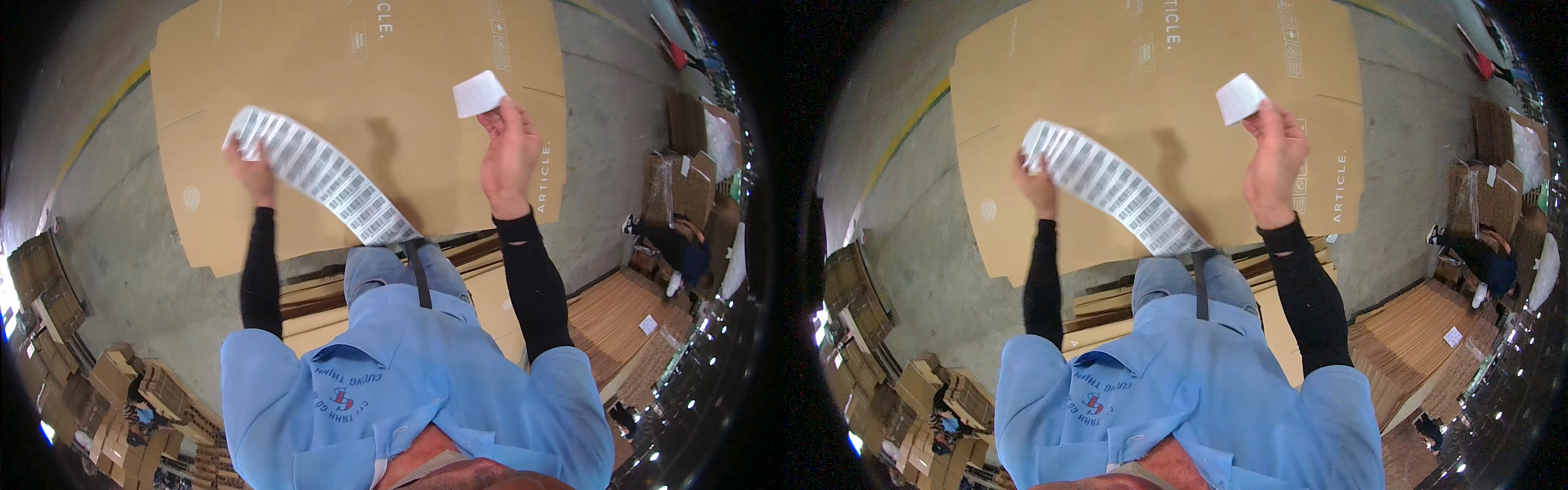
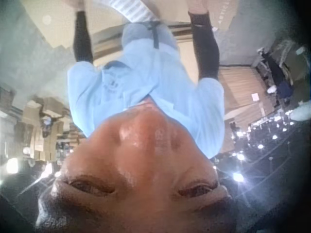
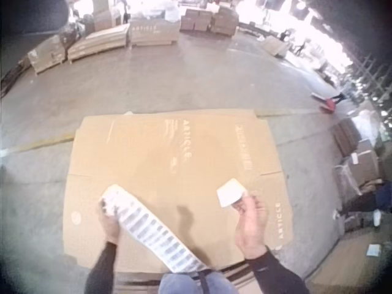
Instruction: The person peels barcode labels from a sheet and sticks them onto flat cardboard boxes. They handle the boxes and label sheets by hand, placing labels on different sides of each box.
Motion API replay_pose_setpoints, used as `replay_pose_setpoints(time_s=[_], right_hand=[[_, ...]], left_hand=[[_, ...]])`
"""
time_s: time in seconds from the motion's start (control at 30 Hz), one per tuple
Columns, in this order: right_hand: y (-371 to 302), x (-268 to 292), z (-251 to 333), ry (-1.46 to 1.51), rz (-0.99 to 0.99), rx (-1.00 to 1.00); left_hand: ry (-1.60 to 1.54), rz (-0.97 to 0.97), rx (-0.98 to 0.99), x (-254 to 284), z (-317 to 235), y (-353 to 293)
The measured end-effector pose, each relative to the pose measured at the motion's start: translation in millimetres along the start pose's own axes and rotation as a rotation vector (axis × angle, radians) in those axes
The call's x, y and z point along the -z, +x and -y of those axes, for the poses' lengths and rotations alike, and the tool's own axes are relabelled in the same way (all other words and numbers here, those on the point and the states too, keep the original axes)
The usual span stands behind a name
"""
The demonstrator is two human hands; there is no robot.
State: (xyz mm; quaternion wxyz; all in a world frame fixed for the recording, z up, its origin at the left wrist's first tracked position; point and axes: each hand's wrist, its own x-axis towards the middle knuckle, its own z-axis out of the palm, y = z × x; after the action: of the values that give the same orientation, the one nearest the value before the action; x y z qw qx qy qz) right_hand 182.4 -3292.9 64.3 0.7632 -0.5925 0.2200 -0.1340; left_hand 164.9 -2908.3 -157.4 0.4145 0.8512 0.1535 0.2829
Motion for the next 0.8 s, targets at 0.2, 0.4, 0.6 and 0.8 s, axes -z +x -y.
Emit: replay_pose_setpoints(time_s=[0.2, 0.4, 0.6, 0.8], right_hand=[[-40, -47, -47, -0.694, 0.405, 0.811], [-64, -54, -66, -0.701, 0.777, 0.929], [-64, -37, -75, -0.645, 0.861, 0.841], [-50, -25, -54, -0.544, 0.78, 0.665]], left_hand=[[-1.207, 0.389, 0.511, -7, -226, -98], [-1.422, 0.185, 0.748, 20, -246, -77], [-1.158, 0.206, 0.79, 23, -237, -64], [-0.961, 0.424, 0.74, 15, -240, -45]])
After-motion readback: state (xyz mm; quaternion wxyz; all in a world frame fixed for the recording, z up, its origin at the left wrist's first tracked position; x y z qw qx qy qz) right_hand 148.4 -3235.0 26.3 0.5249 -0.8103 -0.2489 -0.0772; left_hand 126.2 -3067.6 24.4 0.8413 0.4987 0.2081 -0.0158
